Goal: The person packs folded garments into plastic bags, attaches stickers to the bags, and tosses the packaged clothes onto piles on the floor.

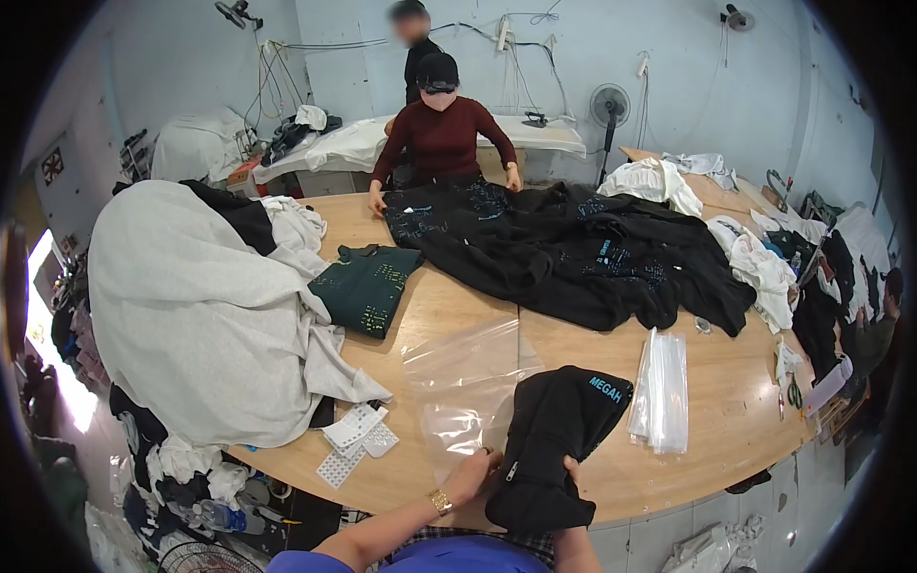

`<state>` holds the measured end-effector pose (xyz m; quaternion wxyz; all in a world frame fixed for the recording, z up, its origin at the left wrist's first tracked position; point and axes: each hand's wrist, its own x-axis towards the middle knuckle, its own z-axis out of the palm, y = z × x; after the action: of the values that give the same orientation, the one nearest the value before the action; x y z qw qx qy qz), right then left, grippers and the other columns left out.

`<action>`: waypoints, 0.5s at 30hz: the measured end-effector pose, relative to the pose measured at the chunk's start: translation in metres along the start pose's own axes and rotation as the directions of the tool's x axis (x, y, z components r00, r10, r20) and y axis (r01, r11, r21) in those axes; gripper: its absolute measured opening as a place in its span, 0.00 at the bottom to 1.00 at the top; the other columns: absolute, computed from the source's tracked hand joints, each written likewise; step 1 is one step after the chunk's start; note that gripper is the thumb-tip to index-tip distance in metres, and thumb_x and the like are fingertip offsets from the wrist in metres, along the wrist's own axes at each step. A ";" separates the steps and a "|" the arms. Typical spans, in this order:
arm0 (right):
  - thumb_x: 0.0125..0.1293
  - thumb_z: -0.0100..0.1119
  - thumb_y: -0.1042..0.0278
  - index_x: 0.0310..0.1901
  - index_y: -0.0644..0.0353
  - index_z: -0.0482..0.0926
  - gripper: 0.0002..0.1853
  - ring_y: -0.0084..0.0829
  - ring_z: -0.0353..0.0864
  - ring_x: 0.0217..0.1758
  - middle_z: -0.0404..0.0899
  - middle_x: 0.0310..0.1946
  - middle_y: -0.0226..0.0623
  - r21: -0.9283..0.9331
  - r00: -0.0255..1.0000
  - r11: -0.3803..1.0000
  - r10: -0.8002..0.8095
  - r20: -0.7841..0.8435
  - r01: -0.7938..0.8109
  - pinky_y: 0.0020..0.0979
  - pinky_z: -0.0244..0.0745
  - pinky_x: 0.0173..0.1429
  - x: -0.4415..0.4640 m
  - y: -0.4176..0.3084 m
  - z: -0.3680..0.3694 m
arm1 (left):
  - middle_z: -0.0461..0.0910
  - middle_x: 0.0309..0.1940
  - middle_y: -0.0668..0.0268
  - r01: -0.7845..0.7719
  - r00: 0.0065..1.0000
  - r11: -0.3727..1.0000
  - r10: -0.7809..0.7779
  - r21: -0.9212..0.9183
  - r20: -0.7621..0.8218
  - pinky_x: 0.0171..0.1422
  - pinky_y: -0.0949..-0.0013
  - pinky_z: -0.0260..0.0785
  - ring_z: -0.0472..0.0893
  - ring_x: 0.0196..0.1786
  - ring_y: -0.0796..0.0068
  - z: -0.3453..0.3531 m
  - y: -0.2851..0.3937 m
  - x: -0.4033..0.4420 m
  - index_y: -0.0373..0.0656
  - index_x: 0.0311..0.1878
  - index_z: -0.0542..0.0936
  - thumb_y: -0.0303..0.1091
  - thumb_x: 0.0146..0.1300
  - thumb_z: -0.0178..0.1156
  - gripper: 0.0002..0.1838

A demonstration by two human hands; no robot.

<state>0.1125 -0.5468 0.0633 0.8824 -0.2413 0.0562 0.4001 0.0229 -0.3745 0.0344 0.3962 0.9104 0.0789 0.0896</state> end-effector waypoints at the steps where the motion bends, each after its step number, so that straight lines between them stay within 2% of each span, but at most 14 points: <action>1: 0.57 0.62 0.49 0.61 0.67 0.67 0.36 0.41 0.78 0.55 0.77 0.53 0.45 -0.016 1.000 1.000 -0.009 -0.009 0.008 0.37 0.71 0.64 -0.001 0.000 -0.003 | 0.75 0.35 0.53 -0.005 1.000 0.999 0.005 0.041 -0.003 0.45 0.54 0.71 0.78 0.41 0.51 -0.001 0.002 0.000 0.41 0.42 0.74 0.24 0.61 0.52 0.07; 4: 0.57 0.62 0.48 0.62 0.67 0.67 0.38 0.41 0.77 0.55 0.77 0.54 0.46 -0.091 0.997 0.996 -0.020 -0.077 0.013 0.37 0.70 0.65 0.010 0.000 -0.033 | 0.75 0.39 0.53 -0.049 0.999 0.999 0.049 0.017 0.001 0.47 0.57 0.71 0.77 0.43 0.50 0.003 -0.009 -0.004 0.37 0.46 0.75 0.23 0.57 0.54 0.12; 8: 0.56 0.62 0.46 0.62 0.67 0.66 0.38 0.40 0.77 0.56 0.76 0.54 0.45 -0.044 1.000 0.999 0.005 0.010 -0.005 0.38 0.70 0.66 0.012 0.002 -0.024 | 0.74 0.40 0.52 -0.060 0.998 0.997 0.058 -0.055 -0.034 0.48 0.57 0.71 0.77 0.43 0.50 0.004 -0.015 -0.002 0.37 0.47 0.74 0.22 0.58 0.52 0.13; 11: 0.56 0.61 0.47 0.62 0.67 0.67 0.38 0.40 0.76 0.57 0.76 0.55 0.45 -0.068 0.999 0.997 -0.036 0.008 0.037 0.38 0.69 0.66 0.016 0.003 -0.023 | 0.73 0.42 0.52 -0.006 0.999 0.994 0.010 -0.105 0.033 0.48 0.56 0.70 0.76 0.45 0.49 -0.004 -0.002 -0.006 0.37 0.50 0.74 0.21 0.58 0.51 0.15; 14: 0.56 0.62 0.49 0.61 0.68 0.67 0.37 0.41 0.77 0.56 0.76 0.54 0.46 -0.033 0.999 0.998 -0.048 -0.020 0.047 0.38 0.70 0.66 0.027 0.003 -0.039 | 0.73 0.45 0.52 -0.058 0.998 0.995 0.060 -0.086 0.028 0.48 0.56 0.71 0.76 0.48 0.49 0.014 -0.014 -0.008 0.38 0.51 0.75 0.21 0.59 0.51 0.16; 15: 0.56 0.61 0.50 0.61 0.68 0.67 0.37 0.41 0.77 0.56 0.76 0.54 0.46 -0.040 0.999 0.998 -0.040 -0.024 0.039 0.38 0.70 0.66 0.028 0.003 -0.035 | 0.73 0.46 0.52 -0.029 0.999 0.997 0.028 -0.072 -0.019 0.48 0.56 0.71 0.76 0.48 0.50 0.014 -0.010 -0.008 0.38 0.50 0.75 0.21 0.59 0.51 0.15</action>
<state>0.1326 -0.5429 0.0234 0.8844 -0.2646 0.0547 0.3806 0.0179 -0.3791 0.0173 0.4270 0.8956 0.0661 0.1061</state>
